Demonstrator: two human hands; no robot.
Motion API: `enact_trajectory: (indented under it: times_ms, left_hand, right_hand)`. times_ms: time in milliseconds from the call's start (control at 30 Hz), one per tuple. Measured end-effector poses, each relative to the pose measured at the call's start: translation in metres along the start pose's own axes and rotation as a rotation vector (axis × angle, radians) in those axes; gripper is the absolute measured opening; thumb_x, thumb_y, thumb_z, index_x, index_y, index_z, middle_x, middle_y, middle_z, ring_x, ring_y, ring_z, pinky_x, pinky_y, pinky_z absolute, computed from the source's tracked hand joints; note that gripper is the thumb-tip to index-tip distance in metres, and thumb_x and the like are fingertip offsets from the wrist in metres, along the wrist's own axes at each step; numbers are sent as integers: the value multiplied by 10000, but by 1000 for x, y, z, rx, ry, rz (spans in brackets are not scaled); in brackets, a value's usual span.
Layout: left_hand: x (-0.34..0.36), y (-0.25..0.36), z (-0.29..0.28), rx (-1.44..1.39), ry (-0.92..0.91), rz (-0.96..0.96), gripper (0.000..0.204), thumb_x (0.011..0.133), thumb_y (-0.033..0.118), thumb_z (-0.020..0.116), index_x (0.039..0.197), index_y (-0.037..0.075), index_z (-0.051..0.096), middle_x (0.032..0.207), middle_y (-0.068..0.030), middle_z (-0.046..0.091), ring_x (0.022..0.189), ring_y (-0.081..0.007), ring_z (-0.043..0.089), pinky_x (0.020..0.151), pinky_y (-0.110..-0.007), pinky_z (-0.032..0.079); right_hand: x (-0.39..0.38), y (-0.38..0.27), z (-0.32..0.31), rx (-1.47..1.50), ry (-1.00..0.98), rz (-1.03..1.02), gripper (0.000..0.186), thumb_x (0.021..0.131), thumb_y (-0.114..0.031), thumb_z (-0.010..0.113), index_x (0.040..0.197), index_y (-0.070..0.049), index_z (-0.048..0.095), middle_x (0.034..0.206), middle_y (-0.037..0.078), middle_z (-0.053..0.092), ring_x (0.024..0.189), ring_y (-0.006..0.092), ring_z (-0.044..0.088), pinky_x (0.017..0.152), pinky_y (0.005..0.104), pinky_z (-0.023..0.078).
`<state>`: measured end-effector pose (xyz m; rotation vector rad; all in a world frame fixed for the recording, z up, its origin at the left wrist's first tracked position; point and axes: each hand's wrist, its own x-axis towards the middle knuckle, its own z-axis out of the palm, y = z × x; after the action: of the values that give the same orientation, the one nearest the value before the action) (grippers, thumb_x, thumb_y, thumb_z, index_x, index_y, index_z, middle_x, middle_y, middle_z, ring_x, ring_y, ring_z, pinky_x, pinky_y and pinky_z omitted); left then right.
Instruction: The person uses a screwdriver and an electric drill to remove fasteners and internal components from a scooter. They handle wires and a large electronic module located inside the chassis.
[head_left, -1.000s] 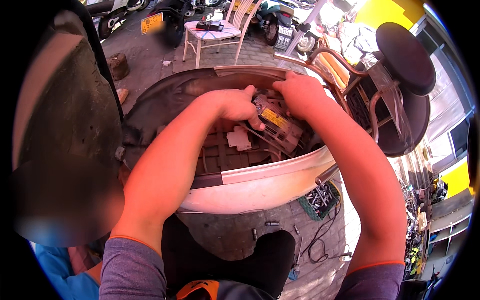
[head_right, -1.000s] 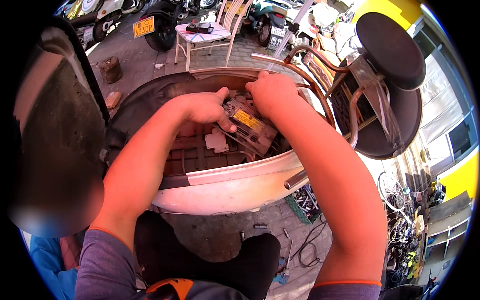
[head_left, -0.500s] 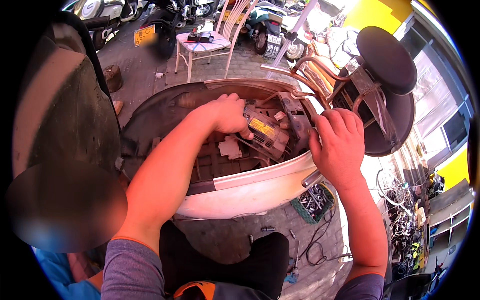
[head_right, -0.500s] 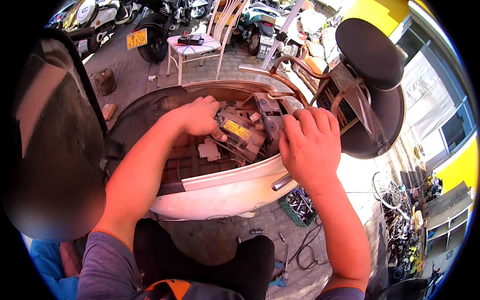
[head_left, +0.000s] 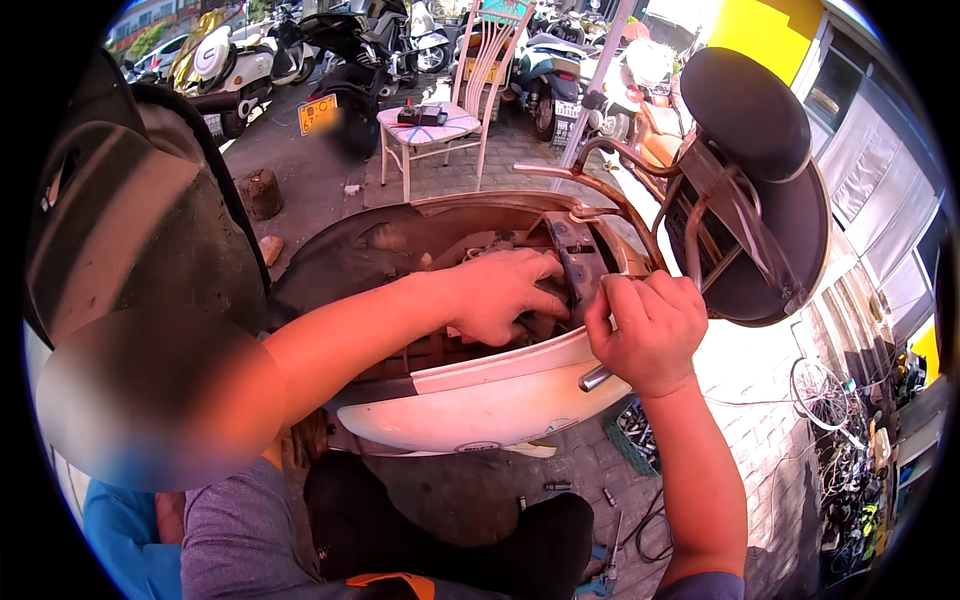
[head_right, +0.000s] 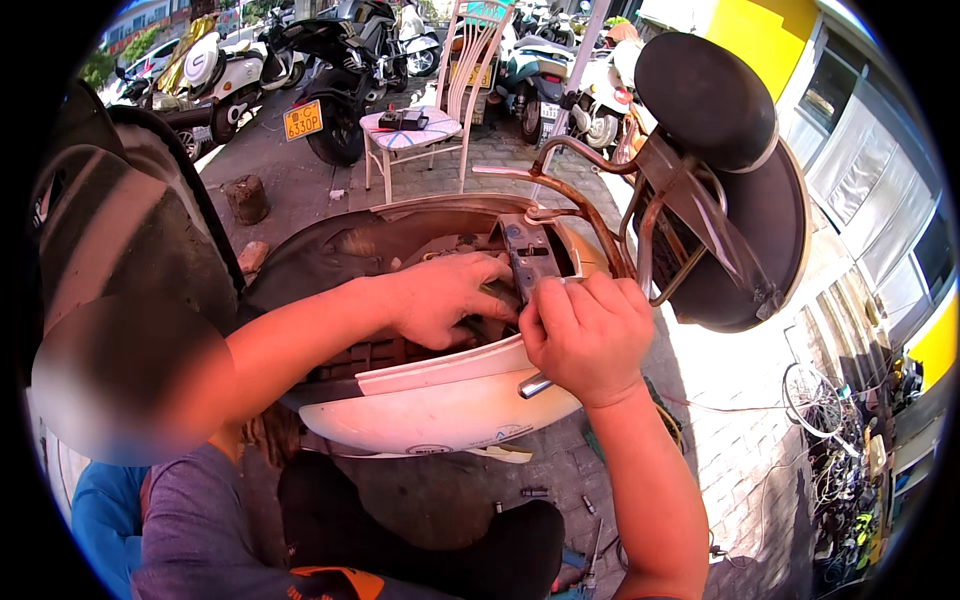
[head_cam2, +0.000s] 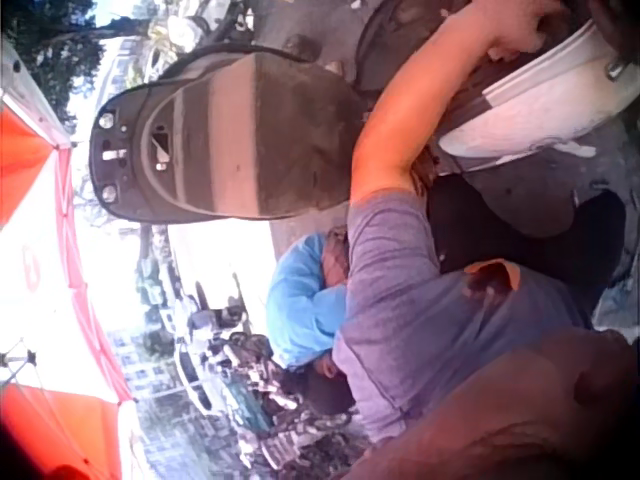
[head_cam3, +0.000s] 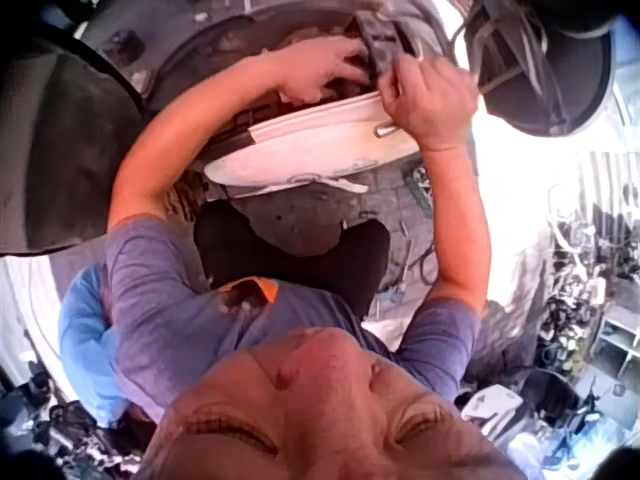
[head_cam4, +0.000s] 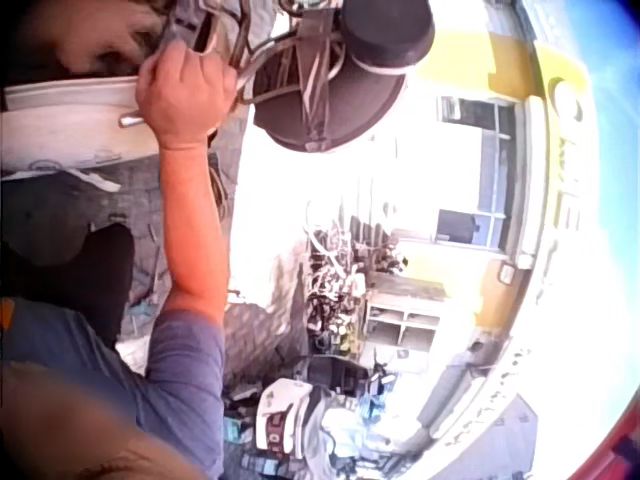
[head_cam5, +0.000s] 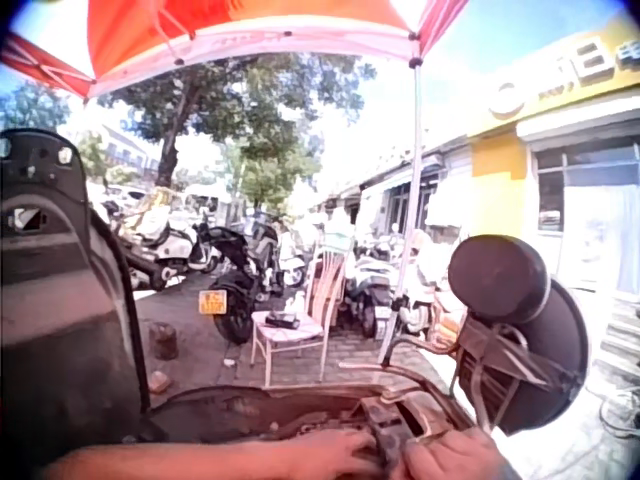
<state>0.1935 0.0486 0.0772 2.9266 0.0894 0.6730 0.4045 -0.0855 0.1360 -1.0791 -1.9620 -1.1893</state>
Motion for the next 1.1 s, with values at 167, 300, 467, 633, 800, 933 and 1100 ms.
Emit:
enact_trajectory:
  times_ms: [167,300,467,633,800,933,1100]
  left_hand:
    - [4,-4,2,13,-104,-77,617,794,153,809,1397,241,717,1414,-150,560,1270,-386,615,1035,-484,552]
    - [5,1,1,46,-103,-72,569,773,157,846,1327,206,728,1410,-120,589,1285,-376,611,999,-488,568]
    - [4,6,2,178,-62,-15,495,788,220,863,1268,246,744,1407,-111,612,1263,-361,613,955,-493,567]
    - [3,4,5,210,-19,12,480,782,225,865,1241,277,735,1366,-83,609,1186,-347,627,952,-499,557]
    - [4,-2,20,131,60,-25,598,749,177,865,1324,207,702,1254,-119,610,1152,-390,606,985,-483,523]
    - [-3,-35,41,-96,51,-189,720,861,363,791,1485,67,588,1274,-192,585,1212,-398,578,1097,-464,462]
    - [0,-25,44,9,7,-306,758,942,423,742,1521,-19,531,1399,-220,573,1342,-385,549,1208,-402,390]
  right_hand:
    - [1,1,-1,8,14,-5,232,764,-138,762,716,-161,536,646,-29,513,646,192,527,616,353,396]
    - [0,3,-1,15,17,-12,190,758,-133,760,730,-154,574,647,-25,501,646,190,531,614,352,394]
    - [-2,3,-2,25,30,-18,152,741,-133,764,753,-147,613,657,-18,509,650,192,546,618,352,403]
    - [-8,8,2,14,58,-10,173,752,-164,767,746,-175,594,667,-46,547,674,176,575,629,344,429]
    - [-25,19,7,165,239,-8,140,763,-143,776,797,-177,644,684,-51,618,673,156,629,650,327,487]
    - [-30,28,-29,511,306,56,139,921,-144,722,884,-36,641,753,110,637,731,211,643,683,371,490]
    - [-179,9,-59,875,508,944,106,986,-40,688,1087,-28,719,876,18,708,787,87,646,753,255,529]
